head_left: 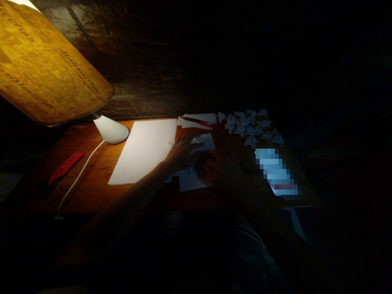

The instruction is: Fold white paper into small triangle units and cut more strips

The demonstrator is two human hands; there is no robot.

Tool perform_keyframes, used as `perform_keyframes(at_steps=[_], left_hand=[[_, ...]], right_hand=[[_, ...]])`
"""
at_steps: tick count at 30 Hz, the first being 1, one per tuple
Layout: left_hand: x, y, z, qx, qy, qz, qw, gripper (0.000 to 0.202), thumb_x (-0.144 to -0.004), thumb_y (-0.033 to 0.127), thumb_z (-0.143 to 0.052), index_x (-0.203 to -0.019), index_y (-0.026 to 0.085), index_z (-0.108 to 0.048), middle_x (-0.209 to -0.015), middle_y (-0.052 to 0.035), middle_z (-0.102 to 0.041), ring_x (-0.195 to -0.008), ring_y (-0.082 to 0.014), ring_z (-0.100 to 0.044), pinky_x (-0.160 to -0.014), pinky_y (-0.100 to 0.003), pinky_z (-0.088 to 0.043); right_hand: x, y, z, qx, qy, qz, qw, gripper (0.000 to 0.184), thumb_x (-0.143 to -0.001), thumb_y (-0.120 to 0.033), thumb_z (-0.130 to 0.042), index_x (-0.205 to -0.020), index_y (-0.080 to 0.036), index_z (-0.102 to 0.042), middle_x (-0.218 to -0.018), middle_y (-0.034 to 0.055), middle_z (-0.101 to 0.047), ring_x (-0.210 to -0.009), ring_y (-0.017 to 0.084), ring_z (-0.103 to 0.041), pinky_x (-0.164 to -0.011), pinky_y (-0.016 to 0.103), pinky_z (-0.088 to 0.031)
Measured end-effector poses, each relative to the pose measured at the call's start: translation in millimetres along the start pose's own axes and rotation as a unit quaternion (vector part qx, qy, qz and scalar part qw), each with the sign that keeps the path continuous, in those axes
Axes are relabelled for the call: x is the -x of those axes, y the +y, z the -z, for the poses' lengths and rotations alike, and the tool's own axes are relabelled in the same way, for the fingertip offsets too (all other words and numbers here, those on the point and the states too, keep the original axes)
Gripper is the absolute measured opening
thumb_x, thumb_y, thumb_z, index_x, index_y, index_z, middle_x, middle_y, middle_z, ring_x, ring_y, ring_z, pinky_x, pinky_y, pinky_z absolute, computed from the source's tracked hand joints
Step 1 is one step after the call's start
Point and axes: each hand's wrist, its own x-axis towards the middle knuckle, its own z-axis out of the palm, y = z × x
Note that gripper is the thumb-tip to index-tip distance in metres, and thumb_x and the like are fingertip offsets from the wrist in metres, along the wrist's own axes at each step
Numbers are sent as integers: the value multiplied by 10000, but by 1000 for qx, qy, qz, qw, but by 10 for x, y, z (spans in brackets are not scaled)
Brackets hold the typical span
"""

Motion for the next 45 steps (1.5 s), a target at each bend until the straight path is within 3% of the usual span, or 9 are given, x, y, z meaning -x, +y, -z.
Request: perform_keyframes(at_steps=[5,12,17,24,27,30,35,40,45], left_hand=[[-10,8,-16,-19,-18,19,999,653,-899,292,-687,-1546,283,-599,-1676,-110,-426,-1495,-390,-436,-1220,-620,-413],[2,28,3,-30,-17,14,999,642,-972,329,-638,-1600,297,-510,-1701,-112,-402,-1513,-386,-417,-1225,-616,-404],[0,47,13,-37,-28,19,999,639,-987,345,-625,-1603,240,-493,-1693,-157,-399,-1522,-405,-406,-1216,-624,-411],[-22,-45,-45,18,-5,33,999,598,-954,340,-683,-1528,231,-556,-1640,-161,-440,-1488,-400,-446,-1218,-640,-408],[-13,-93,-59,61,30,51,996,548,-973,301,-649,-1509,245,-549,-1609,-148,-471,-1490,-379,-439,-1218,-650,-404],[18,-111,-55,83,47,66,993,602,-974,275,-632,-1556,250,-482,-1611,-153,-472,-1495,-377,-432,-1231,-660,-377],[74,-170,-7,107,45,109,987,529,-1010,297,-565,-1523,197,-481,-1554,-192,-507,-1456,-386,-479,-1200,-659,-403],[76,-285,41,123,109,133,977,480,-985,298,-604,-1448,196,-525,-1493,-194,-529,-1414,-380,-510,-1156,-627,-456],[96,-250,132,108,194,117,968,423,-964,240,-594,-1384,229,-551,-1374,-146,-598,-1304,-346,-565,-1109,-597,-492]], right_hand=[[82,-45,8,-4,14,44,999,208,-1017,-203,-609,-1030,-155,-811,-1229,126,-765,-1153,273,-634,-992,439,-413],[129,-76,38,-7,14,85,996,193,-992,-215,-633,-934,-152,-806,-1105,119,-802,-1084,265,-640,-942,439,-396],[132,-80,100,-22,-2,104,994,198,-966,-267,-674,-829,-174,-782,-1031,104,-809,-1079,274,-631,-956,450,-379],[95,-84,48,0,-3,28,1000,313,-992,-454,-701,-975,-146,-749,-1036,130,-770,-1023,286,-635,-920,426,-403],[32,-170,18,5,13,-16,1000,515,-945,-622,-720,-1117,-137,-720,-1137,150,-746,-1068,315,-632,-951,439,-422],[-51,-298,-11,9,12,-33,999,619,-931,-687,-693,-1222,-141,-695,-1288,173,-700,-1168,344,-606,-971,451,-441],[-156,-414,-61,31,-14,-85,996,459,-929,-491,-726,-1216,-135,-695,-1275,191,-677,-1150,340,-607,-910,427,-478],[-165,-364,-46,-13,-13,-85,996,197,-973,-311,-631,-1075,-164,-711,-1110,150,-736,-1018,288,-661,-827,377,-492],[-192,-156,-76,-140,87,-169,972,406,-935,-200,-570,-1337,-164,-617,-1147,142,-771,-953,274,-717,-790,365,-530]])
